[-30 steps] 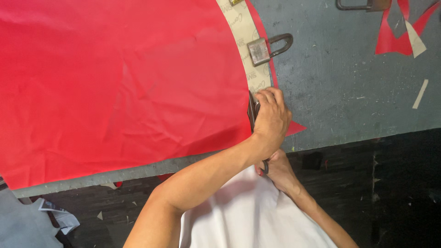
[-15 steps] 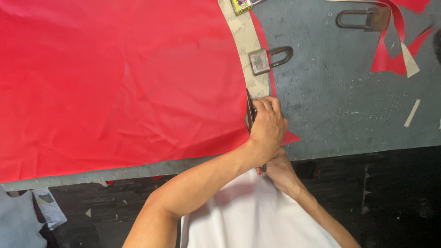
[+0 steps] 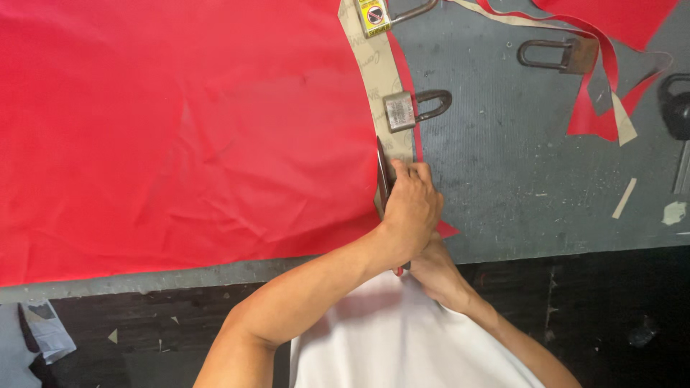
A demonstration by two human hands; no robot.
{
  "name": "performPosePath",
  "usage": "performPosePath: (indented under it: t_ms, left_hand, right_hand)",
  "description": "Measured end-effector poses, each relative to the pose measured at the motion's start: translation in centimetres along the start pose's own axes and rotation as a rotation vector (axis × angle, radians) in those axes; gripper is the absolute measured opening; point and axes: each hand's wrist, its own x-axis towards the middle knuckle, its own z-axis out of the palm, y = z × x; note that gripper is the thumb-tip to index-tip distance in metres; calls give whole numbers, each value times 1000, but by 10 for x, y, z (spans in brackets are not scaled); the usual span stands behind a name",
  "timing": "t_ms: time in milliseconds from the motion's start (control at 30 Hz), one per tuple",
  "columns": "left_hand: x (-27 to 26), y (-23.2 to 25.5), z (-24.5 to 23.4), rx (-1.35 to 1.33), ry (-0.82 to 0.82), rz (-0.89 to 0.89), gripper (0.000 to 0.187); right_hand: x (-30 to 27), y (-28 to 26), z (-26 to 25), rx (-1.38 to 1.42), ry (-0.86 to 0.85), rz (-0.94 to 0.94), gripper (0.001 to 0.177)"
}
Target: The person cuts a large red sheet of paper using scissors, following a paper template secured with a padlock. They trace the template outline with a white marker, then cut along the marked lines to produce a shaped piece of red paper.
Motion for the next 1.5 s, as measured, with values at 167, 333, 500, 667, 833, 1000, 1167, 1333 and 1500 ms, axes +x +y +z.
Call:
performPosePath:
  t_ms: [167, 333, 500, 667, 833, 1000, 1167, 1333, 1500]
  left_hand:
    - [4, -1, 4, -64, 36, 6, 30]
    - [15, 2, 14, -152, 107, -42, 40]
    - [26, 0, 21, -221, 140, -76, 45]
    - [31, -1, 21, -267, 134, -72, 44]
    - [37, -4, 20, -348, 120, -74, 42]
    - [43, -11, 17, -409, 94, -79, 43]
    - [41, -16, 11, -456, 79, -76, 40]
    - [36, -32, 2, -613, 52, -68, 38]
    - [27, -73, 8, -977, 428, -168, 25]
  right_hand:
    - [2, -2, -1, 59, 33, 25, 12]
    - [7, 2, -12, 95, -5, 14, 15]
    - [13, 1, -21, 24, -71, -65, 21]
    - [13, -8, -23, 21, 39, 64, 15]
    - [18, -16, -27, -15, 23, 64, 18]
    - [20, -20, -32, 11, -7, 48, 15]
    - [29, -22, -37, -22, 76, 116, 14]
    - [32, -29, -33, -81, 43, 77, 12]
    - [29, -47, -20, -121, 114, 213, 23]
